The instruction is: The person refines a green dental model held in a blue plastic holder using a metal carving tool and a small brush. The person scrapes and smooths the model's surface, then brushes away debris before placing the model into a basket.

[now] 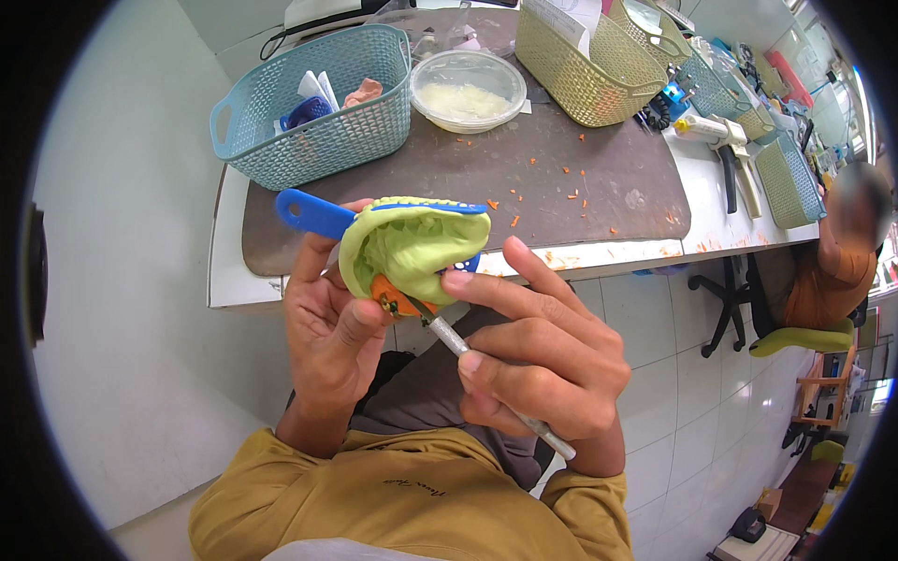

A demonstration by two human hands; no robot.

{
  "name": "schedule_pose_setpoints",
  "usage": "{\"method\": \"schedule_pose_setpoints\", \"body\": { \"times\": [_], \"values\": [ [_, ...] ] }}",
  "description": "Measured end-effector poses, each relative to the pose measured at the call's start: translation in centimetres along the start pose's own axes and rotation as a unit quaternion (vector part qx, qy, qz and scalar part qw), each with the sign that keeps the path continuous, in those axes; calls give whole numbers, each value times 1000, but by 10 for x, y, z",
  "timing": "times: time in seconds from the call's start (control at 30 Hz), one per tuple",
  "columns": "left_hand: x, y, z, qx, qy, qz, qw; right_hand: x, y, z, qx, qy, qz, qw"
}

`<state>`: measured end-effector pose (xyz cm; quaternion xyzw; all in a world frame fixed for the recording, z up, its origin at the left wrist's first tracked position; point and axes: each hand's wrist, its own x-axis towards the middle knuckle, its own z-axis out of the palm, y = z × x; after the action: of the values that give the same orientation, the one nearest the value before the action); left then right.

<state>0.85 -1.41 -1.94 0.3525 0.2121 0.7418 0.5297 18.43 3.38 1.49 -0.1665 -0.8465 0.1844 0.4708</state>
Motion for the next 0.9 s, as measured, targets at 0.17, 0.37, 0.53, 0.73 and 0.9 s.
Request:
{"method": "schedule_pose_setpoints", "body": {
  "times": [0.17, 0.37, 0.53, 0.73, 0.9],
  "values": [
    [1, 0, 0, 12, 20, -33, 999, -1, 1, 3, 6, 16, 13, 1000],
    [3, 2, -2, 12, 37, -64, 997, -18, 12, 9, 37, 210, 5, 977],
    [4, 3, -6, -48, 25, -88, 995, -31, 11, 11, 25, 196, 241, 950],
    [3, 1, -5, -71, 28, -90, 993, -25, 2, 7, 17, 148, 29, 988],
    [3, 1, -2, -60, 11, -76, 995, -7, -6, 6, -2, 64, 11, 998]
  ]
}}
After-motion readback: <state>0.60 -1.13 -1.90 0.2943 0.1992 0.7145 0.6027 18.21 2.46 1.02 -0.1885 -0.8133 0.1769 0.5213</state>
